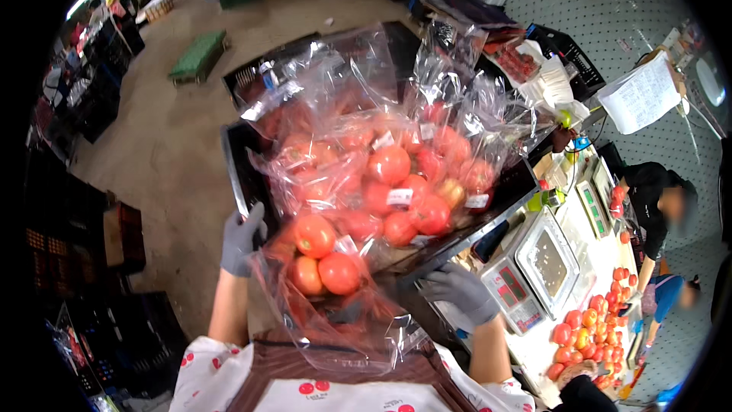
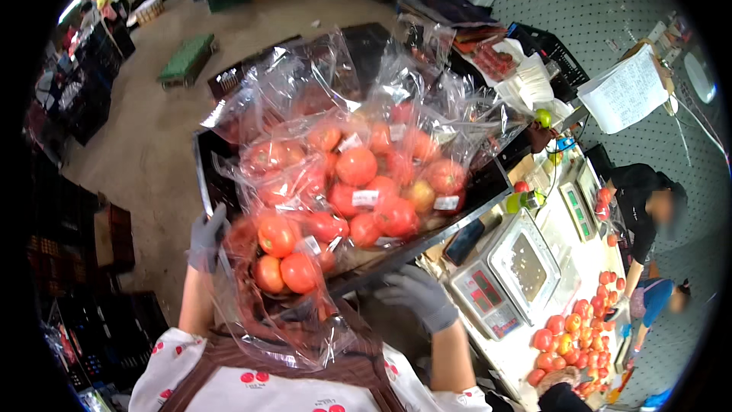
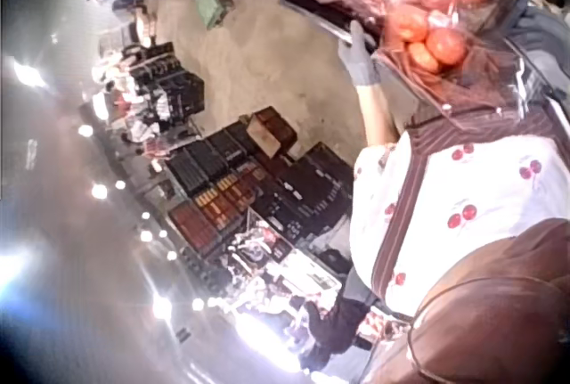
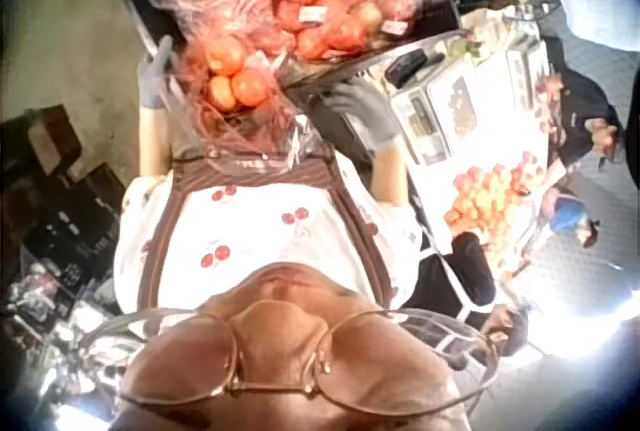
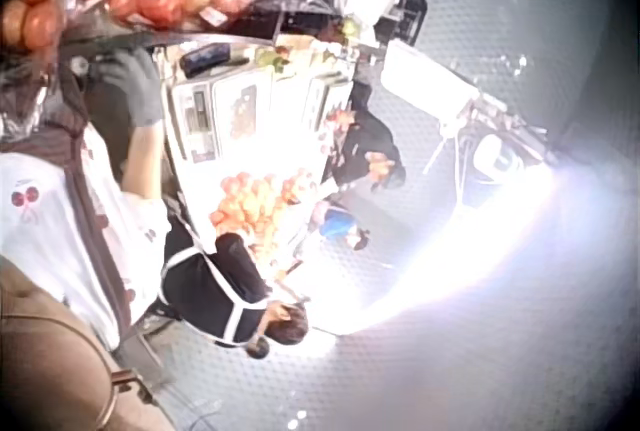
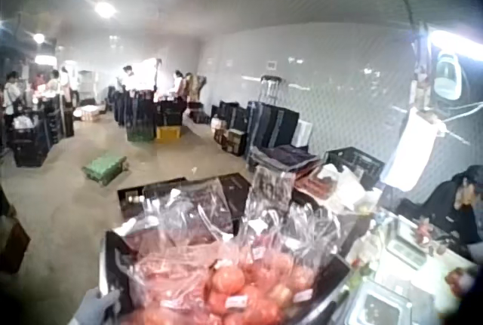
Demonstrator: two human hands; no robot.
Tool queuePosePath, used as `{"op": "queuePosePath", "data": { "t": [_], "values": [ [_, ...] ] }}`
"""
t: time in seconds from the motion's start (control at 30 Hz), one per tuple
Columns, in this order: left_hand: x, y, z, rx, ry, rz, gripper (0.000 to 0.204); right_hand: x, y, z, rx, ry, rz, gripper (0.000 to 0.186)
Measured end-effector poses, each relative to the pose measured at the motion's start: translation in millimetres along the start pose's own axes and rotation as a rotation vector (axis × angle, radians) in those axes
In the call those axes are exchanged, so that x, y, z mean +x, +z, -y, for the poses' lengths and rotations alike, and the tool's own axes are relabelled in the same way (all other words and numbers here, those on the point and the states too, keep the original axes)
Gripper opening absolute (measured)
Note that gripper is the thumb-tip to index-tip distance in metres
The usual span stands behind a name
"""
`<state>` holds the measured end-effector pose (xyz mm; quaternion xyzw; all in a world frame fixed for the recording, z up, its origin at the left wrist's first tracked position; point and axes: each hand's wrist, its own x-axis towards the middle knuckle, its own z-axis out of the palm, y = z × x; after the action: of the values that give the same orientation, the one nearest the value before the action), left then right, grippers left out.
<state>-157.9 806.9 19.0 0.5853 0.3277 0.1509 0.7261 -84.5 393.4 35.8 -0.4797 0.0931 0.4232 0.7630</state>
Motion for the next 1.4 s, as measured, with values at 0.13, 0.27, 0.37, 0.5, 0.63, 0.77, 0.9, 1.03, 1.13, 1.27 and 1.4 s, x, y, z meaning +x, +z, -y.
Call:
{"op": "queuePosePath", "data": {
  "t": [0.13,0.27,0.37,0.5,0.63,0.77,0.9,1.03,1.13,1.27,1.4],
  "values": [
    [-16,-6,4,0.008,-0.005,-0.115,0.018,0,-60,111,-0.686,-0.524,-0.303,0.020],
    [-18,-19,30,0.074,0.118,-0.236,0.023,107,-114,251,-0.482,-0.858,-0.562,0.030],
    [-26,10,-4,0.107,0.155,-0.154,0.023,209,-219,345,-0.655,-0.730,-0.615,0.033],
    [-38,11,-7,0.139,0.073,-0.188,0.026,298,-200,352,-0.934,-0.584,-0.677,0.035],
    [-36,11,-1,0.155,0.025,-0.204,0.038,289,-172,330,-1.035,-0.524,-0.710,0.036],
    [-23,-8,17,0.147,0.078,-0.220,0.033,259,-133,300,-1.049,-0.524,-0.664,0.038],
    [12,-93,47,0.132,-0.227,-0.103,0.040,221,-87,244,-1.022,-0.519,-0.545,0.040],
    [18,-164,91,0.310,-0.195,-0.258,0.045,180,-41,178,-1.027,-0.487,-0.456,0.042],
    [0,-212,108,0.230,-0.218,-0.220,0.043,157,0,124,-1.074,-0.451,-0.408,0.043],
    [-29,-277,104,0.343,-0.180,-0.325,0.041,146,55,59,-1.153,-0.404,-0.314,0.045],
    [-44,-381,113,0.386,-0.195,-0.444,0.056,165,102,11,-1.243,-0.400,-0.125,0.047]
  ]
}}
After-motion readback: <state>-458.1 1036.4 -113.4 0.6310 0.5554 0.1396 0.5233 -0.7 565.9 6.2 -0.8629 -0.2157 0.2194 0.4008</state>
